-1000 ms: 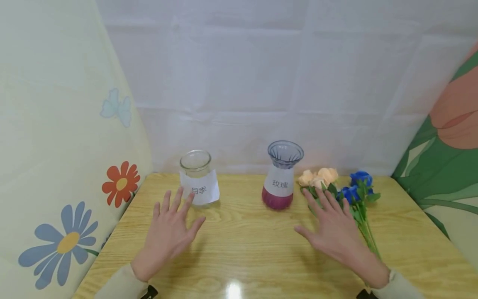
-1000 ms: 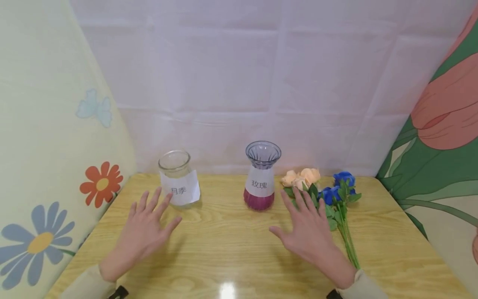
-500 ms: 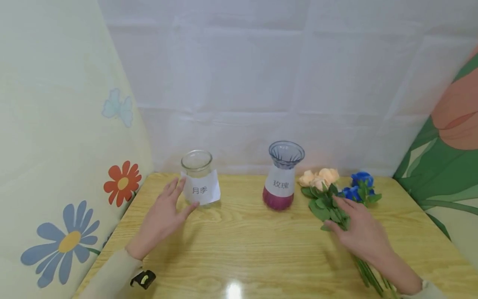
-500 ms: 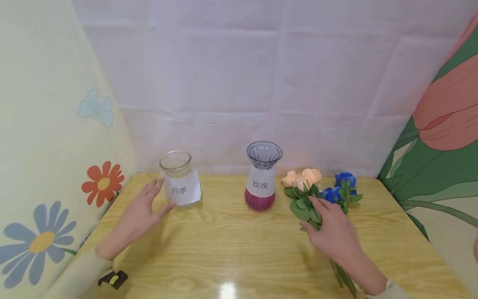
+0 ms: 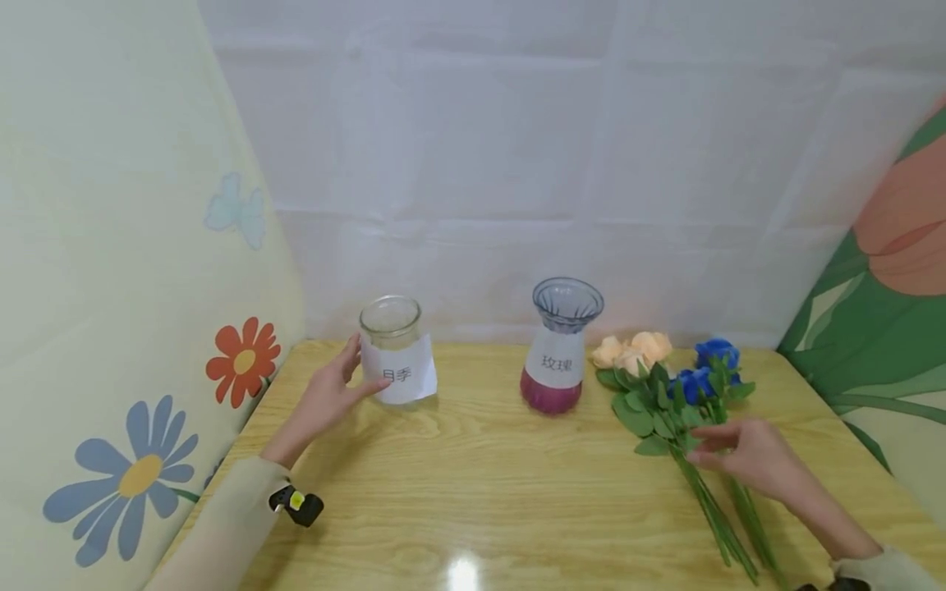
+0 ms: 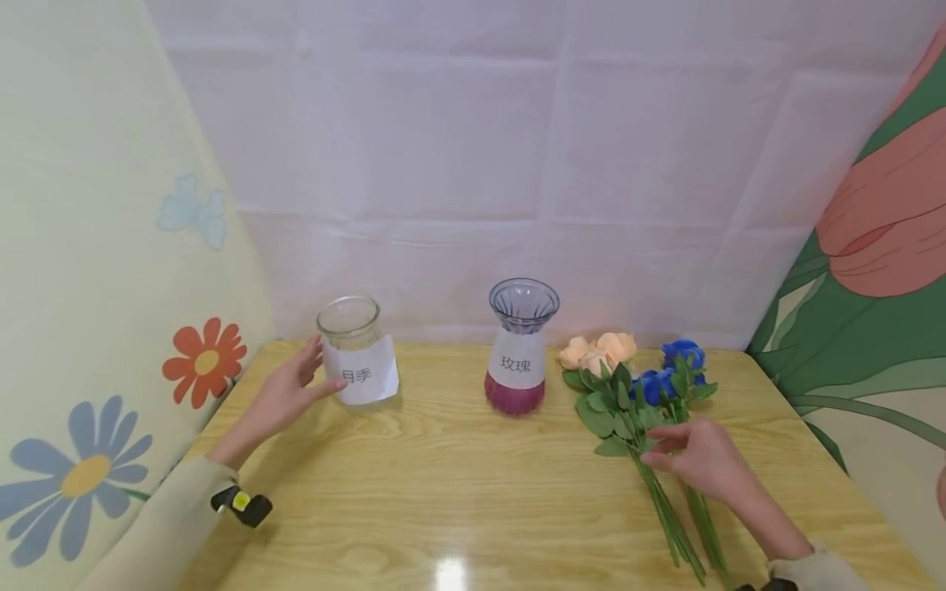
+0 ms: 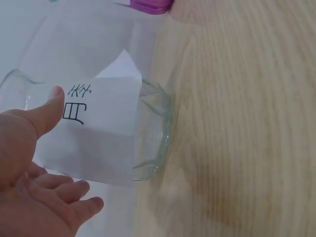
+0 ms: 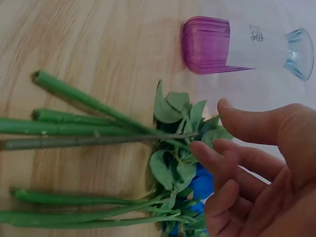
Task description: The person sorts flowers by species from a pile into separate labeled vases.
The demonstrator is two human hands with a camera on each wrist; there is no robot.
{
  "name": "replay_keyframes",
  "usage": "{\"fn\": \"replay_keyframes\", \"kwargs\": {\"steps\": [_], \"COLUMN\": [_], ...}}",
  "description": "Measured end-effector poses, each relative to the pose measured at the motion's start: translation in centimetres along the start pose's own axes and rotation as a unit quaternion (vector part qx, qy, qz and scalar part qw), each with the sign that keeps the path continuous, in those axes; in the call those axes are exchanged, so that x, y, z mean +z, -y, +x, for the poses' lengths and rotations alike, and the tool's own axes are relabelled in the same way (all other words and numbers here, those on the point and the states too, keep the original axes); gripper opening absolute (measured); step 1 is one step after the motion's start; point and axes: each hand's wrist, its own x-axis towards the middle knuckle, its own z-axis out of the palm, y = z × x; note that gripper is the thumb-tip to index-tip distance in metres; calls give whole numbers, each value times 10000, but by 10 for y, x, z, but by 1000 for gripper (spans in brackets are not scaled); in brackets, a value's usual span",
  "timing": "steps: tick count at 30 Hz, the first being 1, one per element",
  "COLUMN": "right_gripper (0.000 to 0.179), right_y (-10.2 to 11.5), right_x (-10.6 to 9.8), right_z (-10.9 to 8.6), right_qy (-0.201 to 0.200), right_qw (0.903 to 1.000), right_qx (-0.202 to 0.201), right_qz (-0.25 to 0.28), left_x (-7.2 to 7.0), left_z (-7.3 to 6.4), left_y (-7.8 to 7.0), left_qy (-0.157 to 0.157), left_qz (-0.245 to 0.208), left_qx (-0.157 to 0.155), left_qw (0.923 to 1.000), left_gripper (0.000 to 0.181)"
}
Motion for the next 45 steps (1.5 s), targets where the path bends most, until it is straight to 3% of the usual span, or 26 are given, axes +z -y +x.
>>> {"fn": "replay_keyframes", "kwargs": {"steps": [6, 13, 21, 31, 36, 45], "right_gripper": [51, 51, 54, 49, 43, 39], "right_y": [-11, -25, -36, -32, -29, -31], "right_x": [2, 9, 12, 17, 15, 3], "right_z": [6, 20, 29, 33, 31, 31], "right_qy": [118, 342, 297, 195, 199, 709], "right_qw": [9999, 9990, 9985, 9969, 9978, 9938], "right_qx": [-13, 144, 263, 346, 203, 204], "right_qz": [-74, 258, 372, 676, 602, 834], "left_x": [2, 8, 8, 8, 7, 6], "left_z": [13, 23, 26, 28, 26, 25], "left_y": [6, 8, 8, 10, 8, 11], "left_qy": [221, 294, 428, 415, 401, 516], "left_qz": [-729, -1385, -1530, -1532, -1566, -1669], "left_qx": [150, 296, 292, 188, 103, 27], "left_qw": [9970, 9895, 9869, 9871, 9868, 9846], "left_gripper": [105, 93, 72, 73, 76, 83]}}
